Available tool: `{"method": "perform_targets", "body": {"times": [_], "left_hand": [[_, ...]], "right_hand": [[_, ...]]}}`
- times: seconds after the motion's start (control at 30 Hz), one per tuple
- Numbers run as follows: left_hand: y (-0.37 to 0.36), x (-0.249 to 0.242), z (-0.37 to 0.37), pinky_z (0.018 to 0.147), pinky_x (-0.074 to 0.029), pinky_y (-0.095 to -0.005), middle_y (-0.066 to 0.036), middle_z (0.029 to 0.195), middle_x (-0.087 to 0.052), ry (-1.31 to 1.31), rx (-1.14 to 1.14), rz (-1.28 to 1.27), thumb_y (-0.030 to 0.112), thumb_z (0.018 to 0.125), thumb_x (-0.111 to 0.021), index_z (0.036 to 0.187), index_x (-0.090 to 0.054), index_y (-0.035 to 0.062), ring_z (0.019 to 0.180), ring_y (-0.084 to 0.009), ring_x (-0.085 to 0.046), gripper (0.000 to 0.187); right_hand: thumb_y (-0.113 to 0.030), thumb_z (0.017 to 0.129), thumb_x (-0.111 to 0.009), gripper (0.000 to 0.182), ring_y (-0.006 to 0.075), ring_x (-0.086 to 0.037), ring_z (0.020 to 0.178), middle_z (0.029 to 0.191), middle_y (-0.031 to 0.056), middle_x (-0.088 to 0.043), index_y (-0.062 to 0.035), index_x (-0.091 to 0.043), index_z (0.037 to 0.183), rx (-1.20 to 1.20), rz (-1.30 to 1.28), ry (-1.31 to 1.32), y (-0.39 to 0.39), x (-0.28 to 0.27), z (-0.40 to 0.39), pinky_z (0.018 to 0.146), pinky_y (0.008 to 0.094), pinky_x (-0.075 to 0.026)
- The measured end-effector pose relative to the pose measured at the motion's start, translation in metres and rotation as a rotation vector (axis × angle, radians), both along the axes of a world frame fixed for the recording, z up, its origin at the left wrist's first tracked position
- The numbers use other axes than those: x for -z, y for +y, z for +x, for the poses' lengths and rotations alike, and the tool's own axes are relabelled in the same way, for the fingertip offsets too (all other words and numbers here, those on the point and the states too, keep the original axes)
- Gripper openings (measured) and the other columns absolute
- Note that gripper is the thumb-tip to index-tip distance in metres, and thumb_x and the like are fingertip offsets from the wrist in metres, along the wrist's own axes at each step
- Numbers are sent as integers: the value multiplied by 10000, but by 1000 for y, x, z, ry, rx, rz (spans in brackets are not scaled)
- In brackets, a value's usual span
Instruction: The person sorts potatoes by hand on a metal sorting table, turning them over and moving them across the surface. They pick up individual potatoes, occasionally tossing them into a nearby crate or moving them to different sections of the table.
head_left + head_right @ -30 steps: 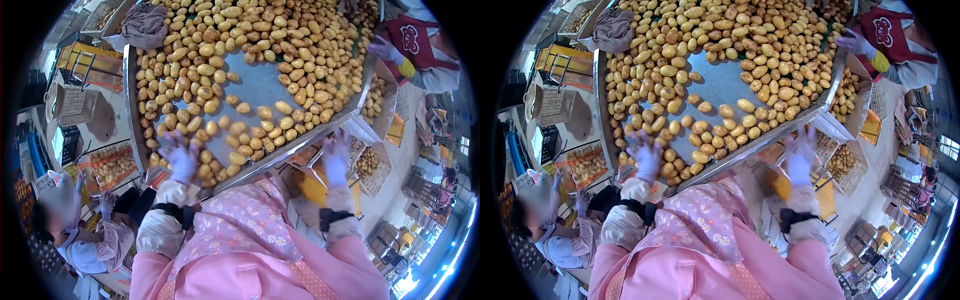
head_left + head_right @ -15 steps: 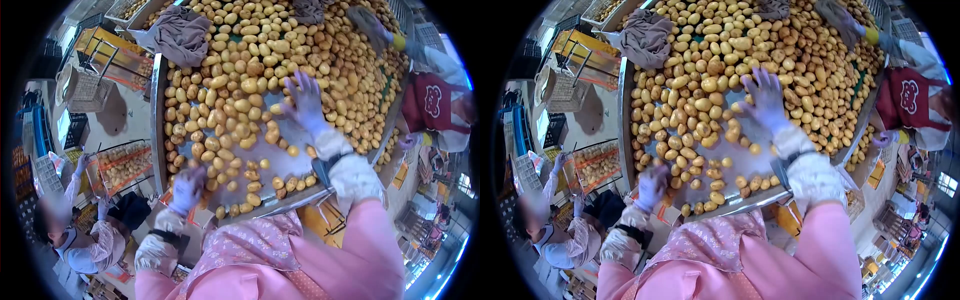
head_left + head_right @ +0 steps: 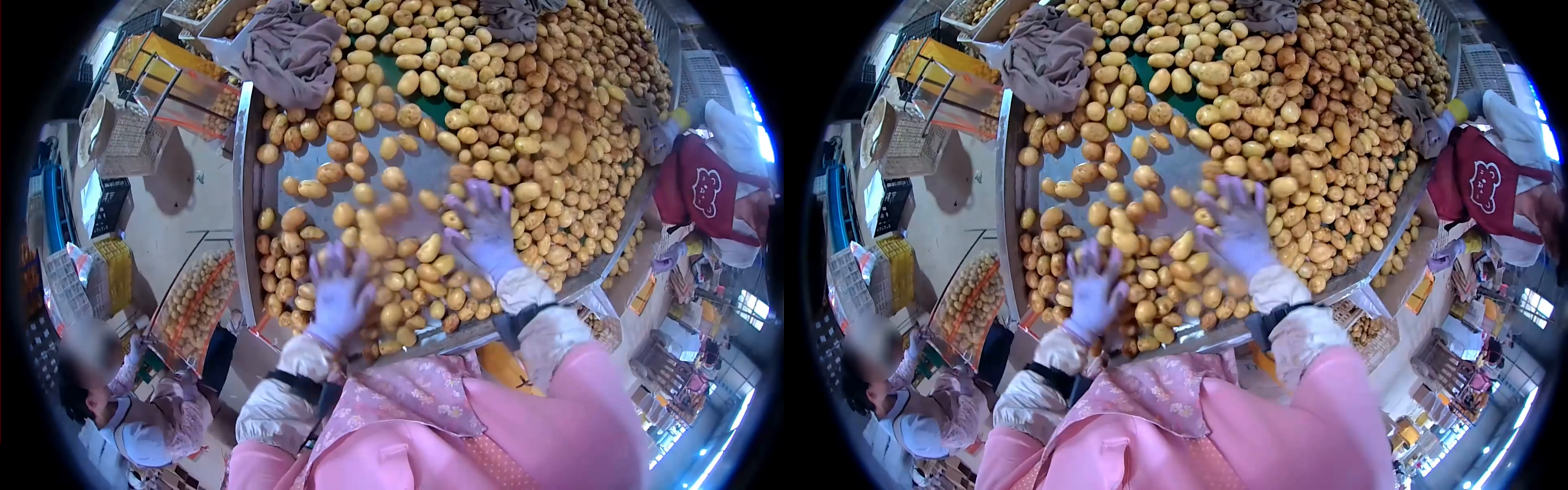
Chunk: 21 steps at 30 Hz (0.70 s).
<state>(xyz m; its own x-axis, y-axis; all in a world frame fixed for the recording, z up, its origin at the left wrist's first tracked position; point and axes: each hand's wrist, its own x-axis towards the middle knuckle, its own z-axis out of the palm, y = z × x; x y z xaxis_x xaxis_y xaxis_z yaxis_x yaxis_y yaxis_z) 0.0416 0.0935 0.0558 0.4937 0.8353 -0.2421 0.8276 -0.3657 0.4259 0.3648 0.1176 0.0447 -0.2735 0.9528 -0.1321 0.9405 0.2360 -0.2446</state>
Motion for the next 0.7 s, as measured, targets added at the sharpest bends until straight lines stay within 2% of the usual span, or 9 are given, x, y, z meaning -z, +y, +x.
{"method": "perform_targets", "body": {"times": [0.03, 0.17, 0.23, 0.3, 0.37, 0.43, 0.57, 0.6, 0.7], "left_hand": [[-29, 12, -5, 1200, -189, -668, -237, 1597, -360, -47, 157, 48, 351, 901, -630, 1471, -539, 173, 1464, -482, -324, 605], [-82, 14, -33, 1216, -226, -595, -84, 1494, -515, -224, 430, -122, 357, 876, -675, 1409, -603, 230, 1412, -381, -414, 553], [-83, 6, -68, 1191, -272, -585, -98, 1458, -537, -107, 371, -59, 323, 860, -676, 1390, -613, 235, 1365, -381, -457, 540], [-83, 5, -107, 1163, -306, -585, -153, 1426, -548, 16, 213, -25, 278, 859, -665, 1348, -645, 235, 1324, -402, -491, 491], [-70, -1, -131, 1145, -321, -586, -189, 1408, -552, 73, 123, -29, 258, 870, -654, 1322, -666, 230, 1305, -417, -502, 453], [-59, -7, -139, 1120, -340, -587, -245, 1392, -557, -47, 89, 82, 213, 891, -644, 1298, -686, 191, 1271, -432, -523, 410], [1, -10, -68, 1116, -363, -562, -240, 1419, -554, -175, -141, 262, 140, 893, -635, 1319, -661, 99, 1270, -429, -528, 429], [20, -6, -50, 1120, -365, -552, -232, 1435, -549, -239, -207, 272, 126, 889, -637, 1320, -654, 69, 1280, -423, -526, 434], [70, 5, -1, 1140, -356, -532, -203, 1456, -544, -460, -221, 178, 131, 900, -626, 1368, -616, 58, 1316, -411, -508, 475]], "right_hand": [[-461, 924, -646, 567, 360, -274, 1526, 1600, 109, -399, -292, -547, 1455, 307, 31, -134, -16, -4, -2, 1220, 626, -165], [-428, 911, -651, 550, 329, -289, 1519, 1594, 104, -396, -317, -554, 1441, 212, -176, -188, -109, -11, -55, 1205, 621, -195], [-442, 887, -642, 558, 330, -299, 1508, 1598, 104, -383, -341, -561, 1430, -232, -79, 53, -157, 4, -27, 1205, 622, -176], [-473, 902, -604, 556, 346, -275, 1522, 1664, 108, -301, -339, -560, 1439, -196, 38, -31, -124, -6, 25, 1193, 629, -206], [-485, 938, -588, 573, 367, -282, 1516, 1659, 132, -299, -319, -524, 1483, 0, -250, -234, -74, -17, 63, 1172, 650, -244], [-501, 966, -569, 600, 388, -281, 1514, 1656, 160, -294, -321, -470, 1530, 173, 127, -60, -31, 23, 83, 1167, 667, -243], [-588, 967, -534, 623, 424, -306, 1488, 1606, 245, -323, -298, -459, 1514, 428, 284, -167, 66, 20, 16, 1197, 620, -214], [-628, 957, -537, 660, 472, -187, 1532, 1650, 241, -247, -326, -430, 1534, 457, 314, -106, 79, 38, -1, 1211, 636, -177], [-702, 939, -485, 747, 529, -128, 1529, 1663, 150, -279, -291, -396, 1556, 228, 187, 13, 72, 29, -66, 1199, 710, -127]]}}
